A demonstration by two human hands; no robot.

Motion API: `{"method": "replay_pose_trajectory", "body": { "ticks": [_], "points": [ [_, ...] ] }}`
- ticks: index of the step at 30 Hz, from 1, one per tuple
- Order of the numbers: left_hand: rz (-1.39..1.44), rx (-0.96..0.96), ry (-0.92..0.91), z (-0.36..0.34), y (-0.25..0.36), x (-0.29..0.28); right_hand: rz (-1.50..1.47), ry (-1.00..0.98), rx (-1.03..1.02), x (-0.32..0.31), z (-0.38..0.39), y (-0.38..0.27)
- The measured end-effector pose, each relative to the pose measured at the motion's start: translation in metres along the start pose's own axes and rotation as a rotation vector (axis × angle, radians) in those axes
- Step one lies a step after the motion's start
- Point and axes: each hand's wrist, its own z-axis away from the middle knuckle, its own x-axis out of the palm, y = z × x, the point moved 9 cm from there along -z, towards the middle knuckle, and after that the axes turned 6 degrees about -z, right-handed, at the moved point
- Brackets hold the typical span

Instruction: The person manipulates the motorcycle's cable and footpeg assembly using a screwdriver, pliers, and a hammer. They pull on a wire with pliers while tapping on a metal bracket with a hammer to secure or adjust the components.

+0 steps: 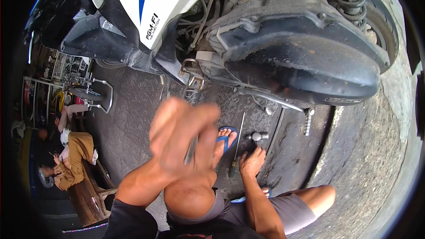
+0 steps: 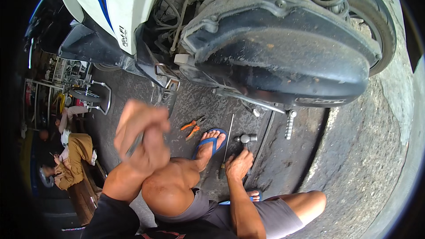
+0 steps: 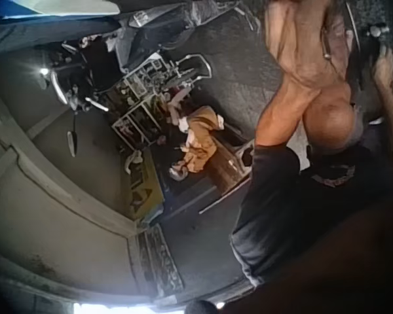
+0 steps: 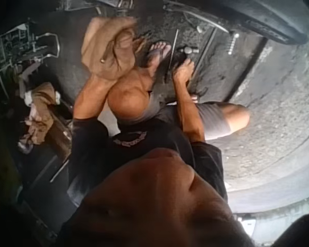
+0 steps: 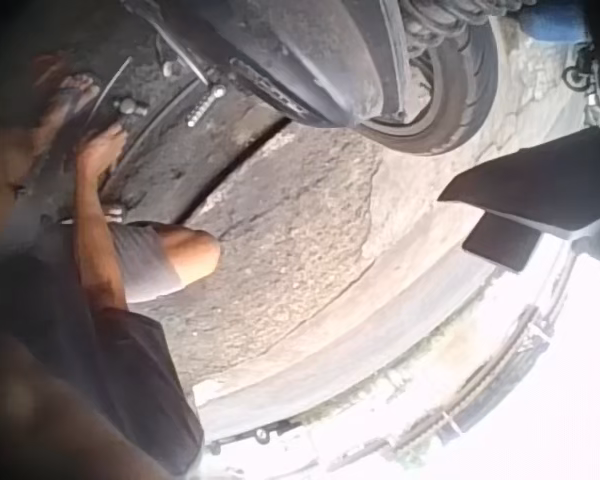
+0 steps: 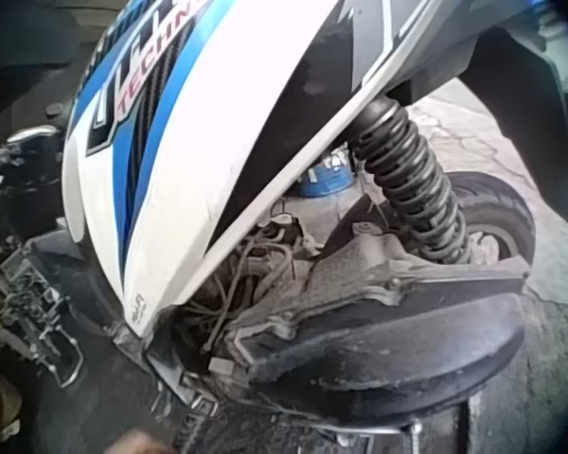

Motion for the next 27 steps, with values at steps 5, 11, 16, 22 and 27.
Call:
{"method": "replay_pose_trajectory", "body": {
  "ticks": [5,11,16,22,27],
  "points": [
    [0.296,0.096,-0.469,0.024,0.020,0.049,-0.025,-0.249,-0.038,0.055,-0.007,0.006],
    [0.496,-0.247,-1.243,0.187,-0.055,0.208,0.056,-0.242,0.102,0.094,0.011,0.010],
    [0.314,-0.605,-1.209,0.301,-0.170,0.315,0.133,-0.086,0.081,0.098,0.013,0.016],
    [0.366,-0.947,-1.244,0.359,-0.203,0.360,-0.120,0.176,-0.063,0.073,0.040,0.019],
    [0.497,-0.605,-1.152,0.311,-0.166,0.315,-0.467,0.292,-0.323,-0.020,0.107,-0.056]
  ]
}}
